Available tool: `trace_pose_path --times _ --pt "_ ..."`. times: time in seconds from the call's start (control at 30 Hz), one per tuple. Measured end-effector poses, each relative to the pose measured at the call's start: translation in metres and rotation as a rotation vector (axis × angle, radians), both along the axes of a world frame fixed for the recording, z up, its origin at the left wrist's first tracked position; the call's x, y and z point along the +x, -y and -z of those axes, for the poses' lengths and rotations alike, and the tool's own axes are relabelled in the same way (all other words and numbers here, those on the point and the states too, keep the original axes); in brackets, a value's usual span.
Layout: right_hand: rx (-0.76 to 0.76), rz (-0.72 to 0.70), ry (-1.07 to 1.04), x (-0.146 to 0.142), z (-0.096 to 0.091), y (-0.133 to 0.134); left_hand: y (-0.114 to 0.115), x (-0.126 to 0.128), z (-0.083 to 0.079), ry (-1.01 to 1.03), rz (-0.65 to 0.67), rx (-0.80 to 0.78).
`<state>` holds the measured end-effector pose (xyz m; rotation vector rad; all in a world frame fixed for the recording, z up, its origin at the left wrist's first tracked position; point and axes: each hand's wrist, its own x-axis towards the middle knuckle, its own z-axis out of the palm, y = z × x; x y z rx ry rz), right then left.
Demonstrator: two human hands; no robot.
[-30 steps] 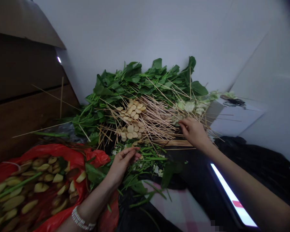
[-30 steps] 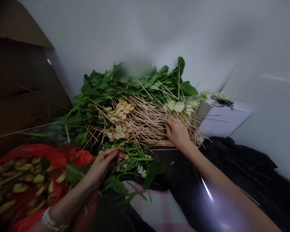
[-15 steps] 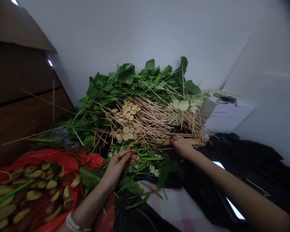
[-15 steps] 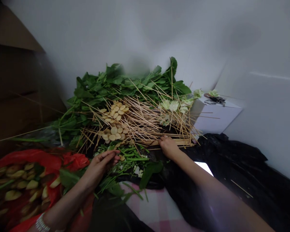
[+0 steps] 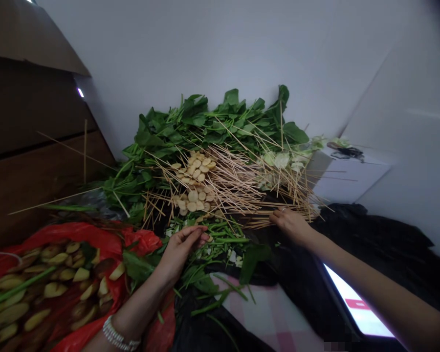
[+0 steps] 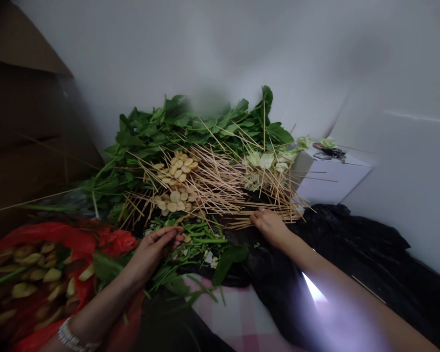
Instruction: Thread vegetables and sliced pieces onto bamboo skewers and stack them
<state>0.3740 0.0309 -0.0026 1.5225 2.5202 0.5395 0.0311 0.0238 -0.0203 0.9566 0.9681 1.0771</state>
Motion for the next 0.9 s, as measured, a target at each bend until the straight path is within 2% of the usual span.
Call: trace_pose_path --times 0.3,0.4,0.47,0.57,0.67,0.8,0.83,0.9 --pt "0.069 -0.065 -0.03 -0.023 -0.013 0.005 0.0 0.001 -0.001 0.003 -0.003 0.011" --pt "0.109 -0.109 -0.05 -0.044 -0.021 0.015 0.002 0.001 -0.006 0.004 -0.015 0.021" --pt "0.155 -0.107 -0.094 -0.066 -0.024 0.027 0.007 0.001 -0.012 -0.011 -0.031 0.088" --pt "0.228 0.04 -0.258 -0.109 -0.021 0.047 0.021 0.001 -0.029 -0.076 -0.022 0.317" --pt "0.092 -0.011 -0.328 -0.149 -0.004 0.063 0.042 0.006 -0.056 -0.144 0.046 0.446" --pt "-0.057 -0.152 -0.298 -0.179 0.029 0.073 0.069 0.011 -0.095 -0.174 0.276 0.374" --pt "-0.08 -0.165 -0.289 -0.182 0.036 0.074 0.074 0.008 -0.102 -0.176 0.304 0.334" --pt "-0.104 -0.162 -0.294 -0.181 0.046 0.073 0.08 -0.007 -0.11 -0.222 0.259 0.277"
